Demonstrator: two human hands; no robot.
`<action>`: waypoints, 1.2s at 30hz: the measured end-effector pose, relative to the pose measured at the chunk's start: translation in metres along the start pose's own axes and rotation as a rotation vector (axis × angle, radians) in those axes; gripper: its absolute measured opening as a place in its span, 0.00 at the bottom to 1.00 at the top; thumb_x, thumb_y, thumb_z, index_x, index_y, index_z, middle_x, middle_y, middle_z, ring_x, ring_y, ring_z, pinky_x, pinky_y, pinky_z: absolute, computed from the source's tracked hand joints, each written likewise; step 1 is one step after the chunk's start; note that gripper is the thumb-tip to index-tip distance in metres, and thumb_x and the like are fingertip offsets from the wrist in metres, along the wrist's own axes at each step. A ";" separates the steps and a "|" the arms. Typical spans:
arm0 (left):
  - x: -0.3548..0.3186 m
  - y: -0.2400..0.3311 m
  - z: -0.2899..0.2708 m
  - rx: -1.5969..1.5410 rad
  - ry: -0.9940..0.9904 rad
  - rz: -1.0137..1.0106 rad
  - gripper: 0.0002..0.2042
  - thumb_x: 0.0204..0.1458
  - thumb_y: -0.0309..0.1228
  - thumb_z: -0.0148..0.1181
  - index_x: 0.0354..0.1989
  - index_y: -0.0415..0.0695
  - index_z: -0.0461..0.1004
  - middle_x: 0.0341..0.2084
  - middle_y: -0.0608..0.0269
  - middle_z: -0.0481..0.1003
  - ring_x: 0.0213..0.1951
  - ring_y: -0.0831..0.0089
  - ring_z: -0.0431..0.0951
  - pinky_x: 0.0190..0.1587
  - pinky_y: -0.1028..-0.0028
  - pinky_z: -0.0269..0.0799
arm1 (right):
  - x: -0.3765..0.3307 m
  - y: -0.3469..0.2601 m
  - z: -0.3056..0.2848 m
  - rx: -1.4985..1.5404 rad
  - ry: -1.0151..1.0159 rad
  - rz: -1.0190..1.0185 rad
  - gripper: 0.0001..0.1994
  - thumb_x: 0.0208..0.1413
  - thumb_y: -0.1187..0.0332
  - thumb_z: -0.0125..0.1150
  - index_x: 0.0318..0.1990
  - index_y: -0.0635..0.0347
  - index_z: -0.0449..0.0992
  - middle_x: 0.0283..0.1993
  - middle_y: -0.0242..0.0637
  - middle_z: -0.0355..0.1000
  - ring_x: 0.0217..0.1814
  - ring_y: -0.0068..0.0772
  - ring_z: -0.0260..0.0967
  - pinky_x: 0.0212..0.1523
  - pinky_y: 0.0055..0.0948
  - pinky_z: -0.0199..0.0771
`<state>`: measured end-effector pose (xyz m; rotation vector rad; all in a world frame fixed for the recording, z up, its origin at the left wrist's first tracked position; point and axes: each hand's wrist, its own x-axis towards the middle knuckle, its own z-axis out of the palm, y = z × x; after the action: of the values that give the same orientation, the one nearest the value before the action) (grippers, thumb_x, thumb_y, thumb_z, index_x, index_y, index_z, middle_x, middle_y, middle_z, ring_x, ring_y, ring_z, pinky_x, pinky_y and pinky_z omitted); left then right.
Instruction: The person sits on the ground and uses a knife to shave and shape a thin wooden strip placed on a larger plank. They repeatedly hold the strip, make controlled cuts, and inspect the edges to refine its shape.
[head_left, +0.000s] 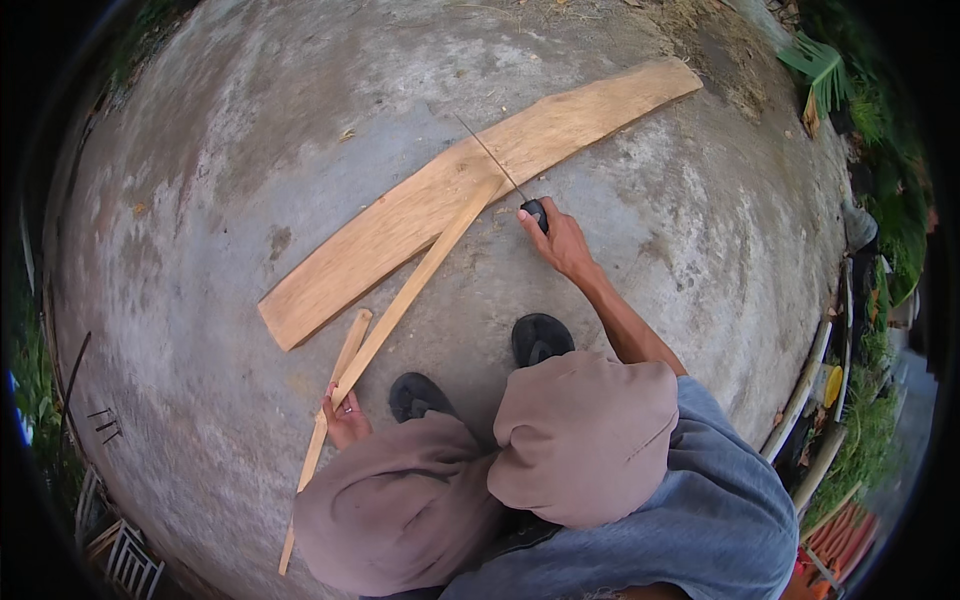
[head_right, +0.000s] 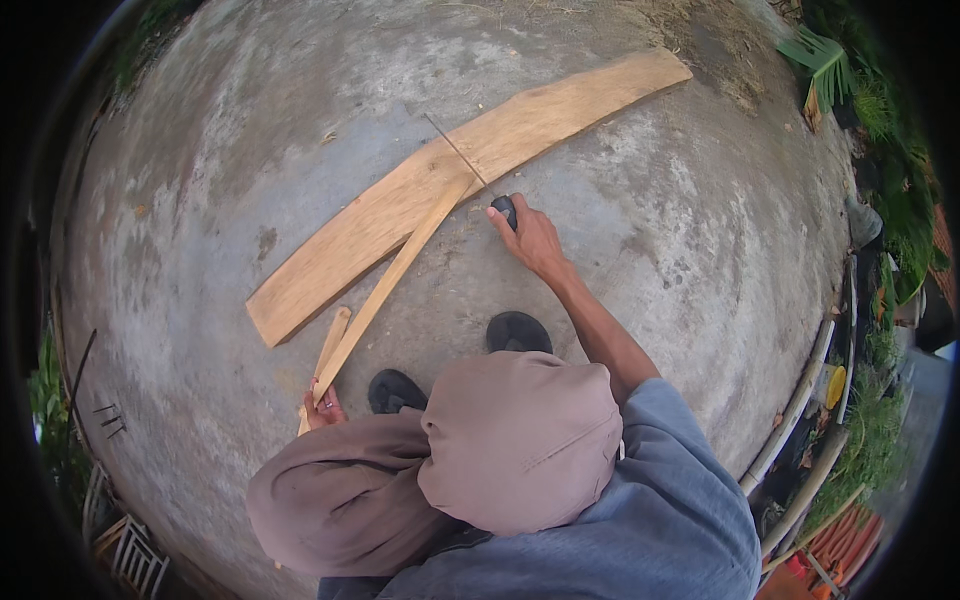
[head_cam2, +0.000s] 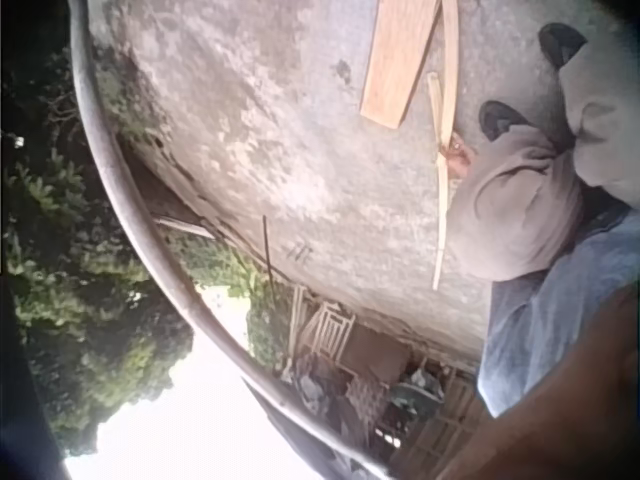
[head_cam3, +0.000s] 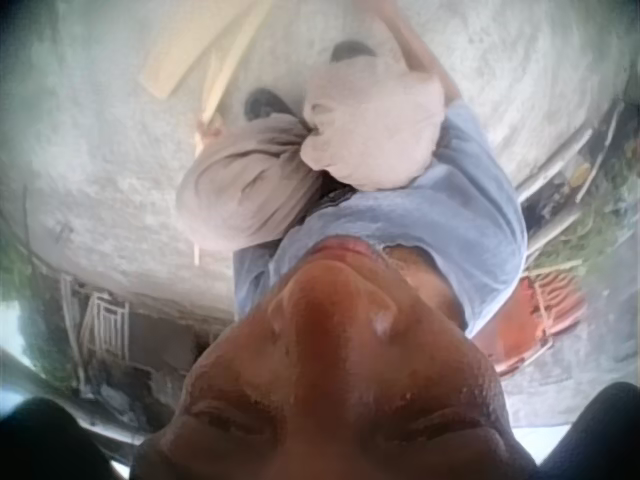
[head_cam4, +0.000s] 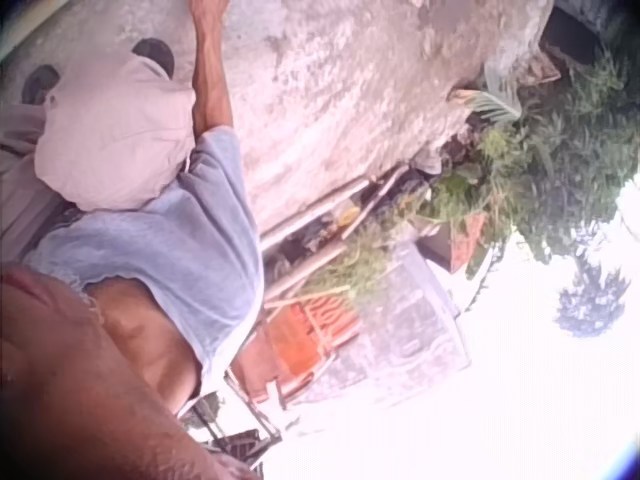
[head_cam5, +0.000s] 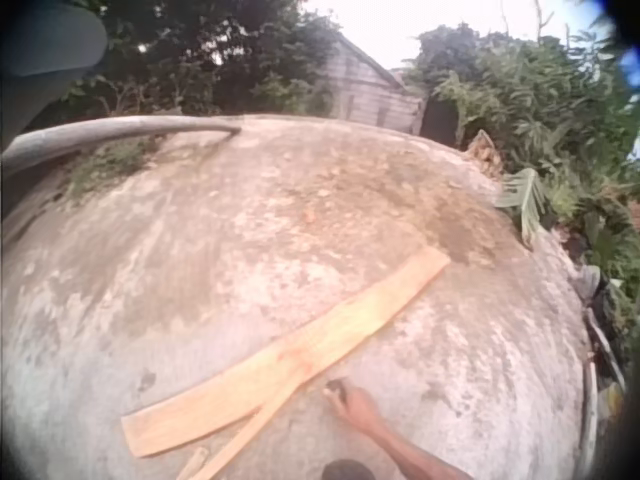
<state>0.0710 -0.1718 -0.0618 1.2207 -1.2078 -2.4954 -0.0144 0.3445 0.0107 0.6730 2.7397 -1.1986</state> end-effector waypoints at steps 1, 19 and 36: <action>-0.009 0.003 0.009 0.016 0.045 -0.071 0.19 0.67 0.39 0.60 0.52 0.32 0.71 0.50 0.44 0.78 0.53 0.58 0.80 0.62 0.59 0.77 | 0.000 0.002 0.002 -0.024 -0.033 -0.017 0.26 0.69 0.44 0.53 0.47 0.65 0.71 0.30 0.59 0.77 0.35 0.64 0.77 0.38 0.53 0.74; -0.041 -0.015 0.230 1.477 -0.894 -0.175 0.18 0.68 0.46 0.54 0.44 0.39 0.75 0.26 0.48 0.80 0.30 0.43 0.81 0.37 0.54 0.75 | -0.001 0.004 0.010 -0.054 -0.013 -0.003 0.27 0.65 0.47 0.59 0.47 0.69 0.71 0.35 0.61 0.78 0.40 0.68 0.77 0.42 0.53 0.75; -0.088 -0.010 0.211 2.021 -0.767 0.551 0.20 0.72 0.49 0.43 0.52 0.45 0.71 0.31 0.34 0.79 0.36 0.33 0.80 0.39 0.42 0.74 | -0.009 -0.036 0.018 -0.119 -0.025 -0.049 0.21 0.65 0.52 0.63 0.42 0.65 0.70 0.31 0.56 0.78 0.35 0.62 0.79 0.34 0.51 0.77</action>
<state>-0.0166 -0.0004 0.0617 -0.4474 -3.5613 -0.5610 -0.0239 0.3067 0.0248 0.5770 2.7954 -1.0359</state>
